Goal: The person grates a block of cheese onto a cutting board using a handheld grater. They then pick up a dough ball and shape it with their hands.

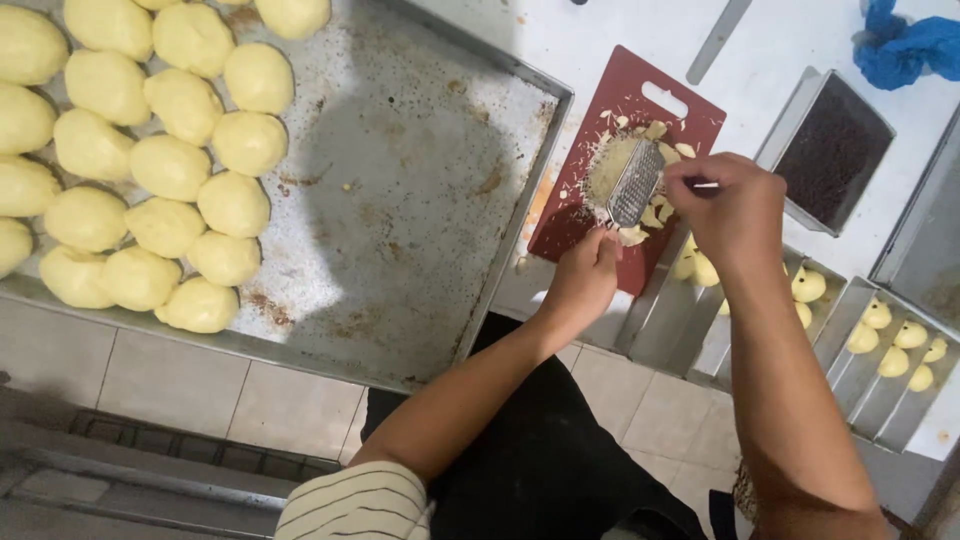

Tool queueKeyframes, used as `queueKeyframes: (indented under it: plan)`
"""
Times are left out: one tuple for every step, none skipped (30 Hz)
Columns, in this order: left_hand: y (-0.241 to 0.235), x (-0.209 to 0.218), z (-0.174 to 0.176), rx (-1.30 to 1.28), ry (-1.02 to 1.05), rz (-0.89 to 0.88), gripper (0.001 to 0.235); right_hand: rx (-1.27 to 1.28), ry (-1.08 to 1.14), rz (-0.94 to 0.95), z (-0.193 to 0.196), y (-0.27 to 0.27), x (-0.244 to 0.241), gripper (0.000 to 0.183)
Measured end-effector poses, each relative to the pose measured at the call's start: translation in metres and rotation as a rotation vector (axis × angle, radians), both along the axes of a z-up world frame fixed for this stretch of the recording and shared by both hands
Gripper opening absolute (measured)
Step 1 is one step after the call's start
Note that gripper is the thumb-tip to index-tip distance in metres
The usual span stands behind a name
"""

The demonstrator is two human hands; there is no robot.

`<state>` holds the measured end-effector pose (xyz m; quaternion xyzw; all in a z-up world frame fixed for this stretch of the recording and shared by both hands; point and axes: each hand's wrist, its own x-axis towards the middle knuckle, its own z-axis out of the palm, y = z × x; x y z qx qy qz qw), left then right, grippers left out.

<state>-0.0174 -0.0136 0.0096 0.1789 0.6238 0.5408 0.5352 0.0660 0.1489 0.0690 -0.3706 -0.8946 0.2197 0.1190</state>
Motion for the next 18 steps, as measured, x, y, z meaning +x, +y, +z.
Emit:
queueKeyframes:
  plan:
    - [0.003, 0.001, -0.003, 0.003, -0.002, -0.001, 0.029, 0.003, -0.002, -0.001, -0.001, -0.009, -0.002, 0.022]
    - [0.007, 0.002, -0.006, 0.004, -0.015, -0.004, 0.031, 0.046, -0.064, 0.043, -0.002, -0.017, -0.003, 0.017]
    - [0.009, 0.005, -0.009, 0.003, -0.031, -0.008, 0.033, 0.085, -0.13, 0.087, -0.004, -0.026, -0.004, 0.013]
    - [0.01, 0.005, -0.007, 0.004, -0.037, -0.01, 0.033, 0.085, -0.136, 0.085, -0.012, -0.025, -0.005, 0.013]
    - [0.009, 0.005, -0.007, 0.005, -0.041, -0.025, 0.031, 0.149, -0.158, 0.071, -0.021, -0.025, -0.006, 0.013]
    - [0.008, 0.004, -0.006, 0.005, -0.044, -0.039, 0.03, 0.212, -0.18, 0.058, -0.031, -0.026, -0.007, 0.013]
    - [0.009, 0.004, -0.009, -0.003, -0.049, -0.031, 0.03, 0.204, -0.184, 0.067, -0.034, -0.018, -0.009, 0.013]
    - [0.01, 0.004, -0.01, 0.01, -0.035, -0.024, 0.032, 0.199, -0.203, 0.072, -0.036, -0.01, -0.011, 0.012]
    - [0.009, 0.005, -0.01, 0.027, -0.022, -0.03, 0.034, 0.198, -0.224, 0.063, -0.036, -0.004, -0.01, 0.011]
    - [0.0, 0.009, -0.011, 0.024, -0.027, -0.034, 0.034, 0.194, -0.23, 0.06, -0.046, -0.004, -0.006, 0.011]
    - [0.003, 0.007, -0.011, 0.013, -0.027, -0.037, 0.033, 0.154, -0.204, 0.049, -0.052, 0.008, -0.008, 0.013]
    - [0.006, 0.004, -0.01, 0.002, -0.026, -0.041, 0.033, 0.114, -0.177, 0.038, -0.056, 0.019, -0.011, 0.015]
    - [0.006, 0.003, -0.007, 0.013, -0.015, -0.031, 0.033, 0.126, -0.165, 0.047, -0.042, 0.017, -0.015, 0.015]
    - [0.005, 0.002, -0.005, 0.012, -0.008, -0.029, 0.032, 0.042, -0.088, 0.032, -0.03, 0.014, -0.019, 0.019]
    - [0.0, 0.004, -0.005, 0.001, -0.009, -0.035, 0.031, -0.052, -0.017, 0.011, -0.019, 0.007, -0.019, 0.023]
    - [0.0, -0.001, 0.002, 0.002, -0.004, -0.033, 0.031, -0.051, -0.013, 0.013, -0.014, 0.007, -0.016, 0.023]
    - [-0.001, -0.004, 0.008, -0.009, -0.025, -0.053, 0.032, -0.023, -0.069, 0.0, -0.008, 0.006, -0.01, 0.021]
    - [-0.001, -0.007, 0.013, -0.021, -0.045, -0.074, 0.033, 0.005, -0.126, -0.012, -0.003, 0.006, -0.004, 0.02]
